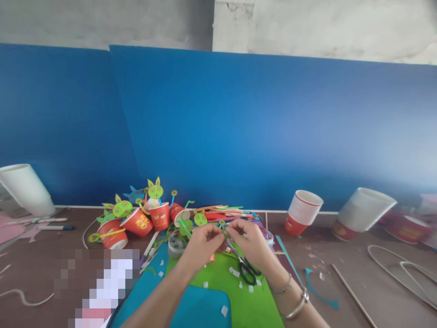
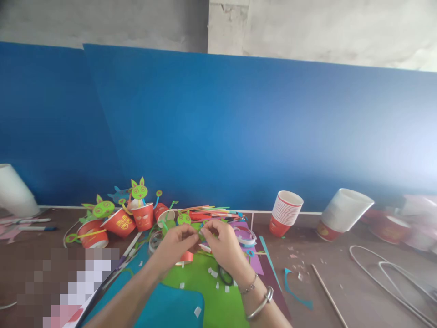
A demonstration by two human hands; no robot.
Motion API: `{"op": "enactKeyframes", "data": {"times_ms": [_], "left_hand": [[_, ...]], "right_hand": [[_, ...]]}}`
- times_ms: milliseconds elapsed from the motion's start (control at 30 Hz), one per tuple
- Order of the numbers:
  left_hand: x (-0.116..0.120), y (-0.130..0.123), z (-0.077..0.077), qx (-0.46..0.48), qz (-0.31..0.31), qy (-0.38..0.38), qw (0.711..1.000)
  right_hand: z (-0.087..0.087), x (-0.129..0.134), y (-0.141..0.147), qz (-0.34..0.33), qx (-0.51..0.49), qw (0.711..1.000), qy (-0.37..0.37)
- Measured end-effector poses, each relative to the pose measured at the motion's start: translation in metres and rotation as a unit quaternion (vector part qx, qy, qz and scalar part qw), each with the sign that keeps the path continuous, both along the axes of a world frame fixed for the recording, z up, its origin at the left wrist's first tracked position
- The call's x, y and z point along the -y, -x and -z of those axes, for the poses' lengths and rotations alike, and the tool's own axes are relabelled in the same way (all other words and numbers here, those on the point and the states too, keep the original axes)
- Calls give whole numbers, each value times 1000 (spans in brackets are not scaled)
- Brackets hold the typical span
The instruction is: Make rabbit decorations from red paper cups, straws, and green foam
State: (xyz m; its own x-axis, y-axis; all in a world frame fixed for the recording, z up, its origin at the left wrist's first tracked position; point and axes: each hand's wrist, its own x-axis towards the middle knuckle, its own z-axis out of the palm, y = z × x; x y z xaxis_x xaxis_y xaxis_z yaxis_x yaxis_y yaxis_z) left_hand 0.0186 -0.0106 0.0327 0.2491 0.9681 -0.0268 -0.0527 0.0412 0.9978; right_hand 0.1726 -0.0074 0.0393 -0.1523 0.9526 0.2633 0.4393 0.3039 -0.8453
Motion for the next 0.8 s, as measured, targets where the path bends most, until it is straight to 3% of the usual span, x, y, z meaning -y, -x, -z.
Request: {"op": "enactKeyframes", "data": {"times_ms": [100, 233, 333, 600, 800], "left_hand": [[-1, 1, 2, -7, -5, -27, 1000], [-4, 3, 4, -65, -44, -88, 993], [-2, 2, 4, -105, -66, -116, 985], [6, -2, 1, -181, -85, -185, 962], [7, -4, 0, -180, -81, -186, 963]], "right_hand": [[0, 2, 1, 13, 3, 1000, -20], [-5, 7, 5, 77, 48, 987, -133], [-6, 11, 8, 75, 103, 977, -172], [1, 10, 10, 63, 102, 985, -124], [-2, 10, 10, 49, 83, 991, -98]]}}
